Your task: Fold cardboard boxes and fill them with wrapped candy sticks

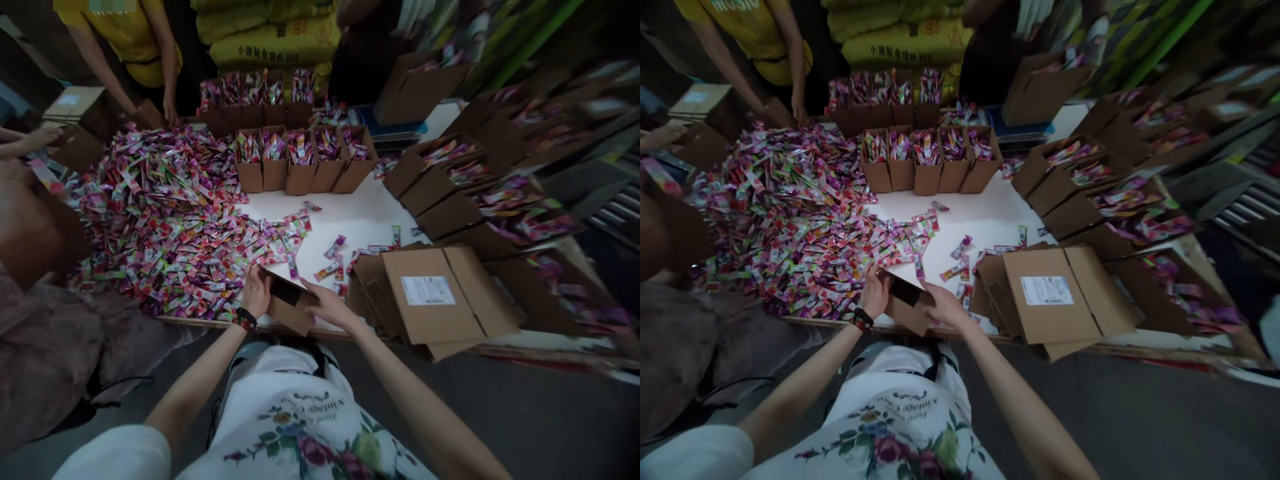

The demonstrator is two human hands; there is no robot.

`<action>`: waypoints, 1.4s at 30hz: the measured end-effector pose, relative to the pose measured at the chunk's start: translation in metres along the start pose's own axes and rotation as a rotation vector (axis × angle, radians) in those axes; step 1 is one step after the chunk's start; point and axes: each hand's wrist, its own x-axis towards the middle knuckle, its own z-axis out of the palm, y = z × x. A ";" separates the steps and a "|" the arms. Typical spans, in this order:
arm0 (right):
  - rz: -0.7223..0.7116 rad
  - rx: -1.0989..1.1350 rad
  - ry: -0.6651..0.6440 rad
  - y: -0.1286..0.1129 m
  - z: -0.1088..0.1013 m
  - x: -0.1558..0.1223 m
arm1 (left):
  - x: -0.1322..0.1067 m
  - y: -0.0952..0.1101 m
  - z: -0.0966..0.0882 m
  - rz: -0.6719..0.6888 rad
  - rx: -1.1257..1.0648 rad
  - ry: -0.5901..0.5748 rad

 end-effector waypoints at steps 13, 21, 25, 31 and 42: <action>-0.234 -1.080 -0.327 -0.008 0.042 -0.011 | 0.015 0.001 -0.010 0.697 0.371 -0.863; -0.181 -1.056 -0.318 -0.014 0.041 -0.011 | 0.108 -0.097 -0.022 -0.171 0.465 -0.523; -0.188 -1.030 -0.310 -0.003 0.044 -0.011 | 0.141 -0.156 -0.006 -0.295 0.554 -0.471; -0.177 -1.026 -0.270 0.006 0.047 -0.011 | 0.164 -0.186 0.029 -0.373 0.534 -0.419; -0.173 -0.984 -0.313 -0.014 0.038 -0.010 | -0.062 -0.118 -0.103 -0.624 0.534 -0.373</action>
